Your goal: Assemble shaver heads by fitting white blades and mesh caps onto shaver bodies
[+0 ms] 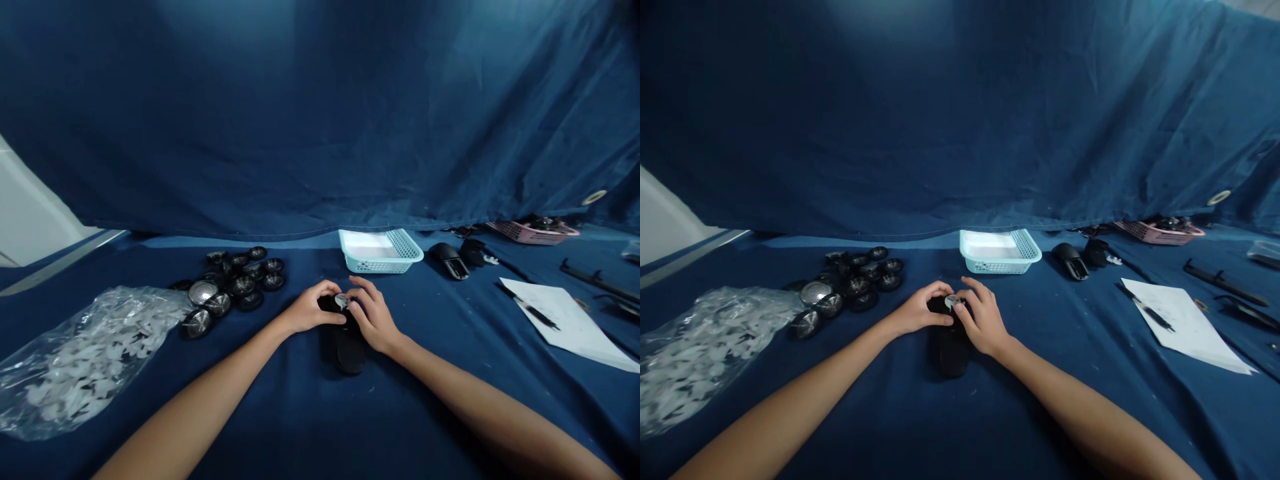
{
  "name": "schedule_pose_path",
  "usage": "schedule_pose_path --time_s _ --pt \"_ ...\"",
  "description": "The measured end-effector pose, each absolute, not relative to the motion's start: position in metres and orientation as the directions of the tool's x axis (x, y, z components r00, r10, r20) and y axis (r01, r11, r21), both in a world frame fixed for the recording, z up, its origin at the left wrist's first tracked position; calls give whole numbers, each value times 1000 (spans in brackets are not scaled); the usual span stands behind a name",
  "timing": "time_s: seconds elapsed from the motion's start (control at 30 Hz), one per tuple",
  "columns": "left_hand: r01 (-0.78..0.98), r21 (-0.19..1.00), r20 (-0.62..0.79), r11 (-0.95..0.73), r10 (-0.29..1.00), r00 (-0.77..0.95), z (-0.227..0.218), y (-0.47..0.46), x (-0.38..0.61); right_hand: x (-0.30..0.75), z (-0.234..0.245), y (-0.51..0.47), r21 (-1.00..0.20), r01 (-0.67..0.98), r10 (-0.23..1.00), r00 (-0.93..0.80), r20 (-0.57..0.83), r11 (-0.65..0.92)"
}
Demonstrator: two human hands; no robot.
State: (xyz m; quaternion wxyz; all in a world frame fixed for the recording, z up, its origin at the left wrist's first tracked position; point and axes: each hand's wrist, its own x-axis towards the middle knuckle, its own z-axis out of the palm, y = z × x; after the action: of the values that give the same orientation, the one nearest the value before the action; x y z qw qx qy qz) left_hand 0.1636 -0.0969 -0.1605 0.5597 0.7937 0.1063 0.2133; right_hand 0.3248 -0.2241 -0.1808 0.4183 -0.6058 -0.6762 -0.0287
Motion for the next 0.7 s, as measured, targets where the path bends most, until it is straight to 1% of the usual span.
schedule_pose_path --time_s 0.2,0.4,0.57,0.7 --pt "-62 934 215 -352 413 885 -160 -97 163 325 -180 -226 -525 797 775 118 621 299" --pt "-58 939 206 -338 420 884 -161 -97 164 327 -182 -223 -576 768 767 182 615 280" --pt "-52 940 199 -338 415 888 -160 -96 163 326 -181 -224 -583 753 757 180 629 305" --pt "-58 938 203 -341 408 890 -160 -95 163 325 -179 -226 -570 758 725 193 661 317"
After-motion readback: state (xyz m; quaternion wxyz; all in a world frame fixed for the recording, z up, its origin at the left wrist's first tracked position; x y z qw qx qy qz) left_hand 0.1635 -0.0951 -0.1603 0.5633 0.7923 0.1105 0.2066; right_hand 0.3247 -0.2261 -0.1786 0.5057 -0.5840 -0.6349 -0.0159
